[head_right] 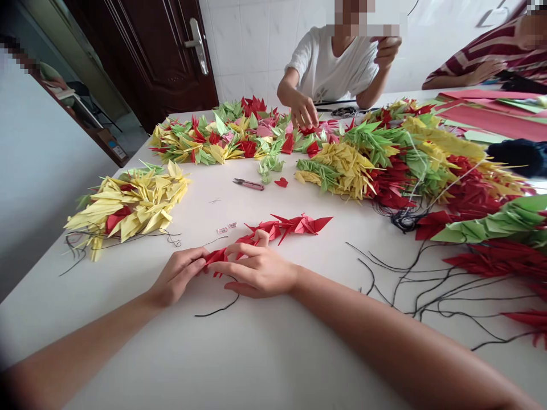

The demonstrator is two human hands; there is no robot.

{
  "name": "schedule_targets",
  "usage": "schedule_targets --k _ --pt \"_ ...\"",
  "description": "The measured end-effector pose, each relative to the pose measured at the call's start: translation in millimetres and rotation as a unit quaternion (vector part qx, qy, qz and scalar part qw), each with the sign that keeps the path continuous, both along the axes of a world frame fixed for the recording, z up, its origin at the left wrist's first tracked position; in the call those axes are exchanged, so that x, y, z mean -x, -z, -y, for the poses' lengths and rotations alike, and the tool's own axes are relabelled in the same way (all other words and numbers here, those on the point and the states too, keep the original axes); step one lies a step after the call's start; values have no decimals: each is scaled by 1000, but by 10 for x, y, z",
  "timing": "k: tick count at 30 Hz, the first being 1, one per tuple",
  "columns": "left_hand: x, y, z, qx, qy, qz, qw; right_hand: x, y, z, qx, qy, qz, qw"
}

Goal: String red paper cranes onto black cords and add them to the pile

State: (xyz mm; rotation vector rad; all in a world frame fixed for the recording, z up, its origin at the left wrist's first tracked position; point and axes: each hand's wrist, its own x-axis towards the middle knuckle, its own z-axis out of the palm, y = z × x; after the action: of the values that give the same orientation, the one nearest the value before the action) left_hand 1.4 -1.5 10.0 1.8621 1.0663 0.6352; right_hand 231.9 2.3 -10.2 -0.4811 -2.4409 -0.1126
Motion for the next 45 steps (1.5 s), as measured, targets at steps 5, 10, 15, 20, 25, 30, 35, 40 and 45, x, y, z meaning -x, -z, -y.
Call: schedule_targets --k 5,10,15,20,25,30,35,40,45 --pt "8 -1 -3 -11 15 -4 1000 7 11 -6 -10 -57 85 995" --pt "4 43 -5 -26 -10 -28 999 33 -8 -15 7 -106 74 992" --pt "-46 40 2 -52 -33 -62 996 3 1 -7 -42 -92 46 994" --pt "-72 5 -1 -68 -29 -52 996 -34 30 5 -65 12 27 997" --pt "-46 34 -7 -93 -53 -24 994 7 24 -27 -22 210 -37 977" --pt "-40 22 -14 -115 -68 -19 991 29 19 -27 7 230 18 973" --pt "-27 17 -2 -84 -29 -21 996 32 43 -30 29 256 20 966" --pt "-17 26 17 -98 72 -33 992 50 65 -50 33 265 9 964" --pt "2 22 32 -125 101 -33 986 35 95 -67 14 255 2 967"
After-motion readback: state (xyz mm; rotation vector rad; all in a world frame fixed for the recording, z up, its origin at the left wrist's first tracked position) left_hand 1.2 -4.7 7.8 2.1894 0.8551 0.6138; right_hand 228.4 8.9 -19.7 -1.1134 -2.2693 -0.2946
